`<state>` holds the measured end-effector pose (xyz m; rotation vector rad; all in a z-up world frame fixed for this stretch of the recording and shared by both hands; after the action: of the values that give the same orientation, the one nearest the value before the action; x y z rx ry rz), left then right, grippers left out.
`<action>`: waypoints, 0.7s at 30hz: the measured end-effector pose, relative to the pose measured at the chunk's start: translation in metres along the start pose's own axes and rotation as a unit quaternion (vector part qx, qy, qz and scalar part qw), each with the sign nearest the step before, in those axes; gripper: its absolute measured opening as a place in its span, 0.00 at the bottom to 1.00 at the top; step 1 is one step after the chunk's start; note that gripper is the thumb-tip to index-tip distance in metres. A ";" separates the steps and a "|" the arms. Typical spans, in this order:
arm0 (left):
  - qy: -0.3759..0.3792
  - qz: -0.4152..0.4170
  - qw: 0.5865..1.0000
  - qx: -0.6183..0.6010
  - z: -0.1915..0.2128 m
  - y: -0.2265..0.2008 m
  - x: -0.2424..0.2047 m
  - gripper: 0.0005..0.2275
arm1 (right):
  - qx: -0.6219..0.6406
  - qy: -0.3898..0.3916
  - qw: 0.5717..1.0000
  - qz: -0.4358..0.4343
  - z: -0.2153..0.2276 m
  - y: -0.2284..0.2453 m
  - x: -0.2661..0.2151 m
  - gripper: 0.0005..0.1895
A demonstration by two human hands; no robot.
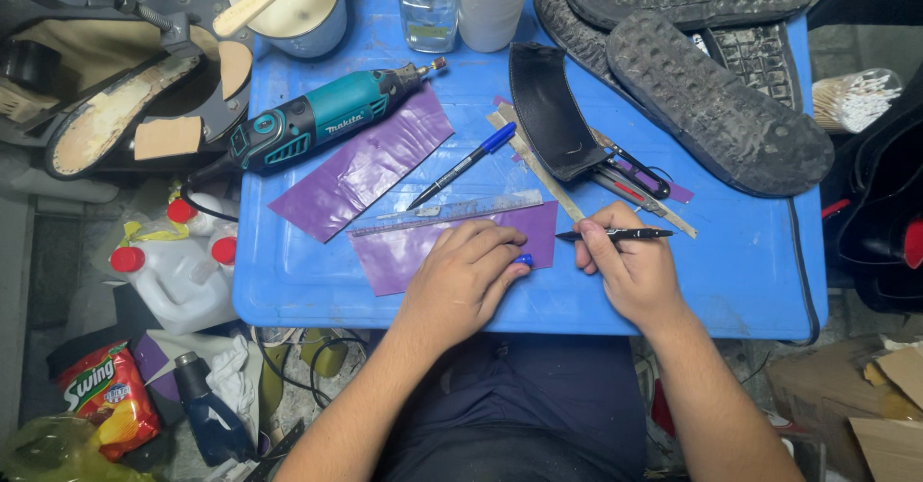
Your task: The person uses a rotary tool to cut a purple sheet on a blue tray, then places a black shoe part on the sheet. They use a ruler and a blue pen to mark lines on the purple sheet.
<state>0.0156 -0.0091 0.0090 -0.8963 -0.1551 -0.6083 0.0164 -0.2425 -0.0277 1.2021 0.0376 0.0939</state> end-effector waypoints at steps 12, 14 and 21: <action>0.005 -0.004 1.000 -0.003 0.002 -0.001 0.001 0.09 | 0.000 0.002 1.000 0.027 0.000 0.001 0.000 0.09; -0.026 0.022 0.998 -0.050 0.006 0.000 0.001 0.08 | 0.044 -0.020 0.998 0.041 0.001 0.006 -0.001 0.08; -0.171 0.101 0.965 0.170 0.028 0.029 0.024 0.11 | -0.281 -0.127 0.924 0.225 0.021 0.044 -0.003 0.09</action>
<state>0.0549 0.0158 0.0160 -0.6649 -0.4602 -0.2213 0.0129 -0.2464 0.0213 0.6187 -0.4696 0.3288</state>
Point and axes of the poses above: each hand's wrist, its own x-axis towards the middle knuckle, its own z-axis out of the back of the hand, y = z × x, the point moved 2 cm from there along x, towards the middle knuckle, and after that the axes turned 2 degrees about -x, right-handed, at the moved point
